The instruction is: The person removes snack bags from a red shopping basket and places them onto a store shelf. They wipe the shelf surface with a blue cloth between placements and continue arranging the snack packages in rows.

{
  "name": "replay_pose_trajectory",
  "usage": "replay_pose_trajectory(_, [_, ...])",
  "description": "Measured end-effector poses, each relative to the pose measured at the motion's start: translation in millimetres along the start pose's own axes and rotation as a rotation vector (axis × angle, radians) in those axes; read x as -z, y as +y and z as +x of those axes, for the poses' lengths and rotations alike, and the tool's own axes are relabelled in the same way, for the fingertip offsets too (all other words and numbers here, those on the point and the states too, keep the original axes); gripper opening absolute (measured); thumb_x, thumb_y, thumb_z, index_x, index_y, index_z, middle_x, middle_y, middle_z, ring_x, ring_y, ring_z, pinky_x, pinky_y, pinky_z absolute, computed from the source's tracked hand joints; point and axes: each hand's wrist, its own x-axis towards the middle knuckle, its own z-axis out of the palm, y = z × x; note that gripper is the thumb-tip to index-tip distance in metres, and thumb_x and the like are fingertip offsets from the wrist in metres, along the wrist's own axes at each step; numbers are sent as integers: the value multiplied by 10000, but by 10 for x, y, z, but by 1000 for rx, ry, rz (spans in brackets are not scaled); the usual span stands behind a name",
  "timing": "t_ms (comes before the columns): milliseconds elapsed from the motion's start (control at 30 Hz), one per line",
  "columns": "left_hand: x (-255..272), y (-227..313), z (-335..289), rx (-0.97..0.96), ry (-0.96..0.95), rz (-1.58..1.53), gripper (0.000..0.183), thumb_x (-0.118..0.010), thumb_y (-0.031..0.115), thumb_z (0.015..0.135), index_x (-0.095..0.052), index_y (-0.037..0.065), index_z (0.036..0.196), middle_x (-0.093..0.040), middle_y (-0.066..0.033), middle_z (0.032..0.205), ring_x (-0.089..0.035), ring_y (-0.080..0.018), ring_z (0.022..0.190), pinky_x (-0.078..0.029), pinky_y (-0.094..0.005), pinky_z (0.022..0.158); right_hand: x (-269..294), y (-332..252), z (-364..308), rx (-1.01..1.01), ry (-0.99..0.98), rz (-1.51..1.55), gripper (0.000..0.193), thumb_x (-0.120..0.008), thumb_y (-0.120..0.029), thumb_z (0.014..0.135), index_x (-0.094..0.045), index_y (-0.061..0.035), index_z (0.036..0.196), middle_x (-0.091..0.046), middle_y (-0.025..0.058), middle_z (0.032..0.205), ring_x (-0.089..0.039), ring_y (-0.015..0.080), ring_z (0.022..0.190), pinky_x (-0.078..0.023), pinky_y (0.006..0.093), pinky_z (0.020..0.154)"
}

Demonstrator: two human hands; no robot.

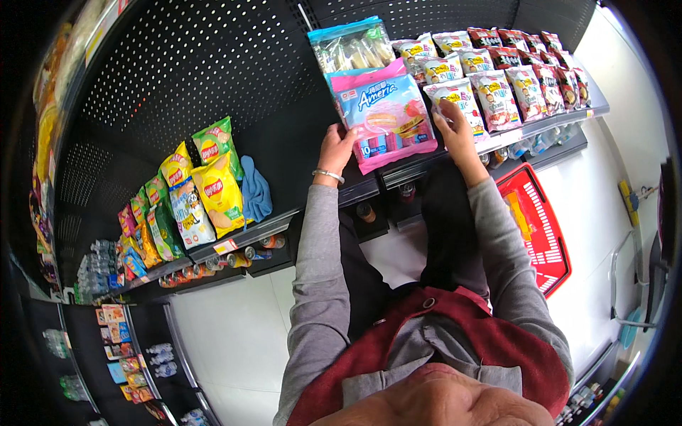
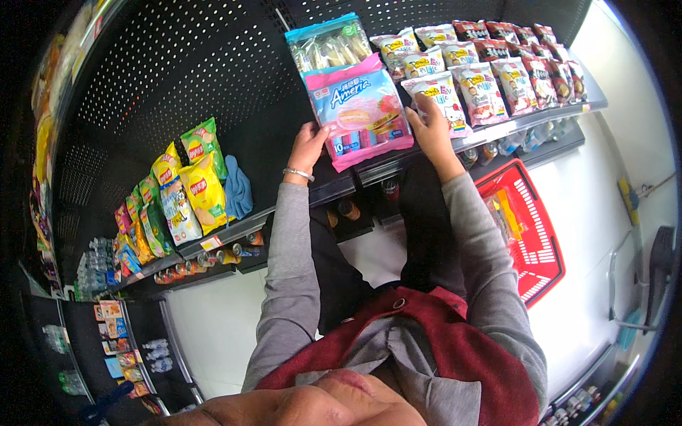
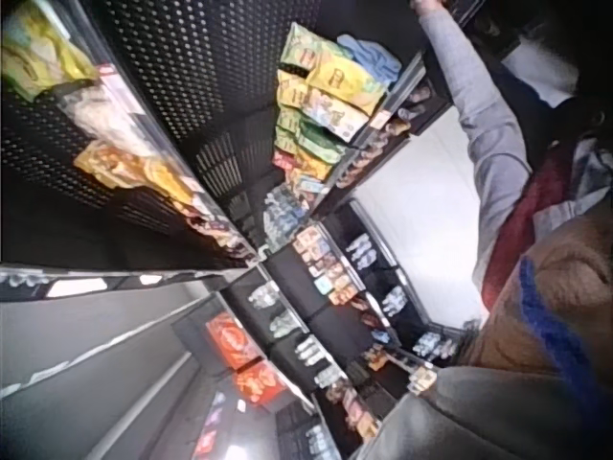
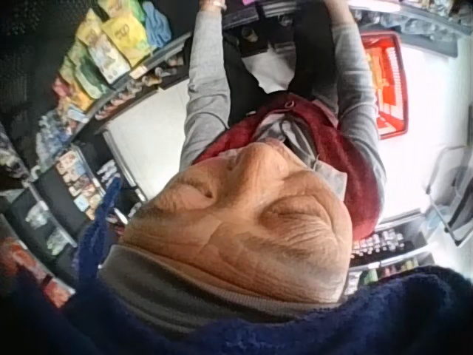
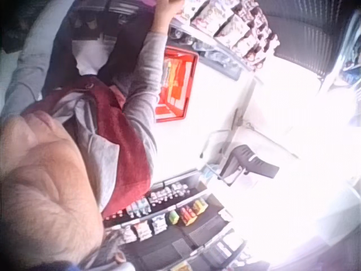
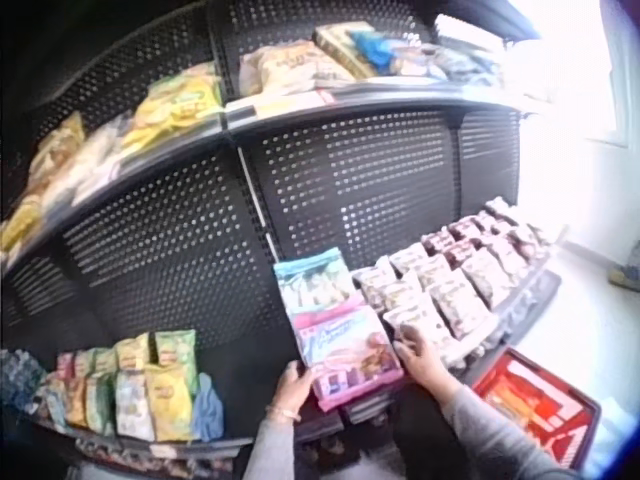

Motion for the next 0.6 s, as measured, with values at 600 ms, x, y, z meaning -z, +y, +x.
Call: replay_pose_trajectory(600, [198, 498, -933, -52, 103, -73, 414, -611, 110, 998, -490, -43, 1363, -632, -169, 1238, -628, -216, 1111, -502, -310, 952, 1971, 627, -3292, -361, -62, -838, 529, -619, -234, 942, -462, -18, 1399, -552, 228, 1337, -511, 419, 1230, -413, 485, 1039])
